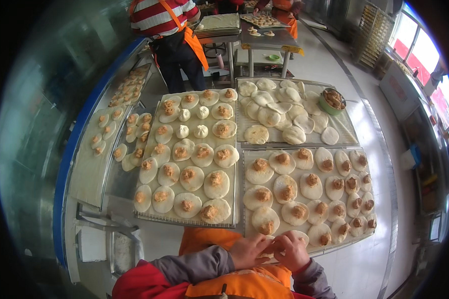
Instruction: The person repeatedly picks flat dough discs from a tray, places a small amount of filling on each, and folds the dough to enclose the filling, forming buns. The finished buns are placed on a tray. The process is repeated continuously.
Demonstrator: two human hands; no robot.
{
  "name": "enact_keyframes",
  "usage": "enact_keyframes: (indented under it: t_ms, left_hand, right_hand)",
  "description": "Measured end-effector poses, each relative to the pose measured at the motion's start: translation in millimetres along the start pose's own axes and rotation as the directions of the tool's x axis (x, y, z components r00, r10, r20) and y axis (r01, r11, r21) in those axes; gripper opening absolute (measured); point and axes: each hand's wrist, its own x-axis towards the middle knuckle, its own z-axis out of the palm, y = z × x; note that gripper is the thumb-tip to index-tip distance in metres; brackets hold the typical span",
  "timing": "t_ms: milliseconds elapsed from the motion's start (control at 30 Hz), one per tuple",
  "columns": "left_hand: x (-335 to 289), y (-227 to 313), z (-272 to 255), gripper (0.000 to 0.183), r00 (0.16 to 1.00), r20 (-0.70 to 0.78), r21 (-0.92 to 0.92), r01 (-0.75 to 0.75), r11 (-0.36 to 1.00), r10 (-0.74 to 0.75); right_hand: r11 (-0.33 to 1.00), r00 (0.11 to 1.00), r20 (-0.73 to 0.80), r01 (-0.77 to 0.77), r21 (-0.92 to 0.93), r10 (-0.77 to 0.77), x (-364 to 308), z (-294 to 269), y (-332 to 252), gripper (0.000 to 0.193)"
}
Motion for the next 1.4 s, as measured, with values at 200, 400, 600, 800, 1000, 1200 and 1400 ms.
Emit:
enact_keyframes:
  t_ms: [200, 400, 600, 800, 1000, 1200, 1400]
  left_hand:
    - [-3.9, -2.9, 7.9, 0.025, 0.998, 0.034, -0.019, 0.045, 0.999, -0.044]
    - [-6.8, -6.0, 21.1, 0.022, 0.999, -0.003, -0.016, 0.05, 0.999, -0.05]
    - [-3.0, 3.7, -13.3, 0.039, 1.0, -0.016, -0.145, 0.001, 0.989, -0.003]
    - [120.6, -56.4, -118.1, 0.028, 0.984, -0.169, 0.052, -0.043, 0.998, 0.051]
    - [353.7, -190.3, -154.5, 0.038, 0.811, -0.128, -0.17, 0.549, 0.819, -0.57]
    - [436.6, -228.2, -110.8, 0.052, 0.737, -0.3, 0.171, 0.667, 0.726, -0.606]
    - [453.7, -224.2, -77.1, 0.023, 0.722, -0.574, 0.306, 0.626, 0.717, -0.386]
  right_hand:
    - [1.0, 0.999, -0.04, 0.004, -0.019, -0.004, -1.9, 15.3, -4.3, 0.026]
    - [0.987, 0.99, -0.137, -0.043, -0.153, 0.022, 7.9, -20.6, -15.5, 0.026]
    - [0.81, 0.922, -0.157, -0.218, 0.545, 0.353, -2.7, -52.0, -22.9, 0.03]
    - [0.592, 0.885, -0.111, -0.205, 0.78, 0.452, -18.6, -35.5, 6.3, 0.039]
    - [0.549, 0.867, -0.076, -0.241, 0.8, 0.492, -30.4, -21.7, 32.3, 0.039]
    - [0.534, 0.865, -0.027, -0.284, 0.796, 0.5, -50.2, -16.6, 51.6, 0.039]
    - [0.532, 0.835, -0.002, -0.348, 0.772, 0.55, -55.0, -16.3, 69.7, 0.037]
